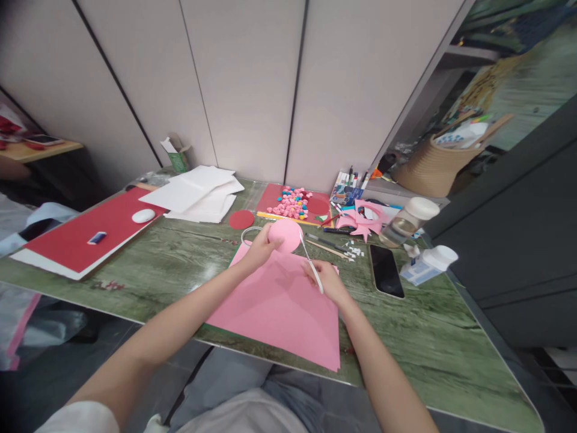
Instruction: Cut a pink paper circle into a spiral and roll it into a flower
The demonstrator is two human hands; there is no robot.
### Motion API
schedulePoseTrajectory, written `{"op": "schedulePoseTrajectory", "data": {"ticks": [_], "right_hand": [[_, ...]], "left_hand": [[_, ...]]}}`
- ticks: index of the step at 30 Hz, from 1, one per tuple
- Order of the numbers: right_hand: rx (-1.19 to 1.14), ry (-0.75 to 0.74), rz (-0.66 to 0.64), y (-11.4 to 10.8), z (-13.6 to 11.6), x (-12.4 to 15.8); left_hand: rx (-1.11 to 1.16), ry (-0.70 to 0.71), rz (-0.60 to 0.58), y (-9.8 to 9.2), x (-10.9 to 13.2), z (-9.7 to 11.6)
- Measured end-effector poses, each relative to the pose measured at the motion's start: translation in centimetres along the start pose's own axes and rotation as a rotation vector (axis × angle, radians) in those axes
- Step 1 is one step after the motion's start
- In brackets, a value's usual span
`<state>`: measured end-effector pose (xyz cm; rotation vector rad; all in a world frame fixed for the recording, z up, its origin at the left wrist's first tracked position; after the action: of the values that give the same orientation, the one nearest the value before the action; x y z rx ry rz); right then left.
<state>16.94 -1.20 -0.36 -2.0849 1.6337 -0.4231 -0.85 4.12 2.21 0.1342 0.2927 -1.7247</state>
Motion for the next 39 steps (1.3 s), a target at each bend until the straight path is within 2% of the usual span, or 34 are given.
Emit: {"op": "schedulePoseTrajectory", "data": {"ticks": [13,21,28,39], "right_hand": [[-0.001,-0.003,-0.009,-0.14,-0.10,-0.03],[-0.007,0.029,-0.007,0.05,0.11,-0.06],[-0.054,-0.004,-0.017,0.01,-0.13,-0.05],[0.015,-0.002,-0.002,-0.17,-0.17,-0.03]], "left_hand": [[0.000,0.005,0.077,-0.41,-0.34,-0.31],[0.022,0.008,0.054,-0.20,-0.16,-0.17],[-0.026,-0.002,-0.030,0.01,-0.06,0.14],[-0.012,0.009,0.033,-0.27,-0.25,-0.25]]}}
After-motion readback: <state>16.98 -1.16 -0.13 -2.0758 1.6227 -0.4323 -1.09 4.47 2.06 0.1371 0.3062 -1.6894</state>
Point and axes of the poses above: each hand's wrist, its own x-axis away from the middle knuckle, its own y-axis out of the palm, z = x × y, the point moved 4 cm from there along -x, towards the middle knuckle, and after that the axes turned 5 degrees about -y, right-handed, at the moved point
